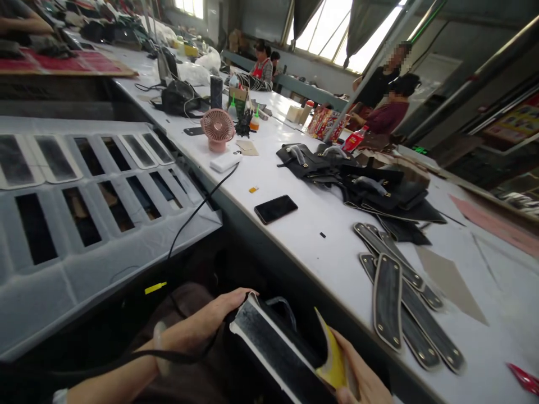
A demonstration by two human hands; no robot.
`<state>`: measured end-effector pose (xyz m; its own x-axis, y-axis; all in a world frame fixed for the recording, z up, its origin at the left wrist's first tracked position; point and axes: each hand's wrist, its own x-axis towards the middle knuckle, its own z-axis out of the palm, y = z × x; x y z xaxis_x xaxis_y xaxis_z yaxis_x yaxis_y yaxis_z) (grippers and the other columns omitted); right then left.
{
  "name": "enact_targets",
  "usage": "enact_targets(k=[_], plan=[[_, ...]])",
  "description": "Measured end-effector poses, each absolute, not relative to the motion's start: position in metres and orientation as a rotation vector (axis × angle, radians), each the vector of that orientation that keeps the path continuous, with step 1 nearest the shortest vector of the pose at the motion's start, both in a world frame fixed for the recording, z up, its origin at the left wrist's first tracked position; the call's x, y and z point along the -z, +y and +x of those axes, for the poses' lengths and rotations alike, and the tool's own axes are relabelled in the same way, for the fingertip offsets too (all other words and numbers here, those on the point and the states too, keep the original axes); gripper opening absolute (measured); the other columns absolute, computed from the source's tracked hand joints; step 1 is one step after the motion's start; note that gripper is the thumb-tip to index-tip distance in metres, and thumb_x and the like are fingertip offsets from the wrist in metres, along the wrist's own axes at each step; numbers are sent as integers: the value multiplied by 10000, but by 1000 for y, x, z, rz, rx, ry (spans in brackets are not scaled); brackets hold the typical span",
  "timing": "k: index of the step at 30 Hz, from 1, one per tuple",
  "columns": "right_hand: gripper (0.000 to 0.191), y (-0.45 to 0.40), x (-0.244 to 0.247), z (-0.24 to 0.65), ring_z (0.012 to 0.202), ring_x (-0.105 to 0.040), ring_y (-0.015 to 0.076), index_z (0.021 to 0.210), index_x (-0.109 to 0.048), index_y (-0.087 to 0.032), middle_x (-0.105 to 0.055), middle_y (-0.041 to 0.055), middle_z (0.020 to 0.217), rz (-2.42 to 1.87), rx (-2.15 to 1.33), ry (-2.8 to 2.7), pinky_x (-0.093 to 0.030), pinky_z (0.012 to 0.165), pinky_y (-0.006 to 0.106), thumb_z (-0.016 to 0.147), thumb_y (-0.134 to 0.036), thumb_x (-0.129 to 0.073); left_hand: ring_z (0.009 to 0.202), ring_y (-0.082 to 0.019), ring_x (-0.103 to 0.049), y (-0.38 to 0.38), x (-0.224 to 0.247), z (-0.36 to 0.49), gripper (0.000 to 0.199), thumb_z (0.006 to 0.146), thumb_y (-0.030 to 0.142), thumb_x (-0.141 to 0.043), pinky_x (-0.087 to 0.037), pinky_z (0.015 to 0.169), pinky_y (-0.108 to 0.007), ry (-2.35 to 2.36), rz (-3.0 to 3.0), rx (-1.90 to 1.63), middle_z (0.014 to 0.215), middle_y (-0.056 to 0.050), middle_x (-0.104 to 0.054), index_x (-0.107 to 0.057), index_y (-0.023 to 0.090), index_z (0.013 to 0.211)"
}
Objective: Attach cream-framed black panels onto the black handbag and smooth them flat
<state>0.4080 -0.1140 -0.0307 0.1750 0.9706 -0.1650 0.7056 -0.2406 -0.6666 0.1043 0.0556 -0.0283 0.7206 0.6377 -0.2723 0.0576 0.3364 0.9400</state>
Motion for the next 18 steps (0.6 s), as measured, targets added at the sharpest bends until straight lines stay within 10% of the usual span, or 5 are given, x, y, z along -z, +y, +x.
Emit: enact_targets(k=[4, 11, 18], plan=[[516, -66, 11, 384, 801, -669, 224, 1058, -622, -249, -705, 34, 869, -2110, -622, -2044, -455, 692, 284, 917, -645, -324, 968, -226, -561, 52, 49, 104, 504, 875, 520, -502, -411, 901, -340, 782, 1049, -445, 1035, -62, -648, -580, 166, 1226], [477, 24, 13, 324, 587, -592, 160, 698, -533, -227, -630, -1, 625, -1900, -128, -2489, -262, 589, 308, 1035, -349, -217, 737, -148, -545, 47, 60, 104, 803, 882, 479, -548, -415, 739, -287, 795, 898, -560, 780, 21, -576, -124, 216, 1511], [431, 71, 5, 307, 599, -553, 149, 720, -542, -221, -642, -6, 658, -1561, -136, -2734, -214, 606, 331, 1025, -369, -276, 936, -158, -592, 46, 61, 105, 911, 876, 417, -587, -434, 865, -301, 793, 957, -723, 1256, -78, -560, 63, 305, 1504]])
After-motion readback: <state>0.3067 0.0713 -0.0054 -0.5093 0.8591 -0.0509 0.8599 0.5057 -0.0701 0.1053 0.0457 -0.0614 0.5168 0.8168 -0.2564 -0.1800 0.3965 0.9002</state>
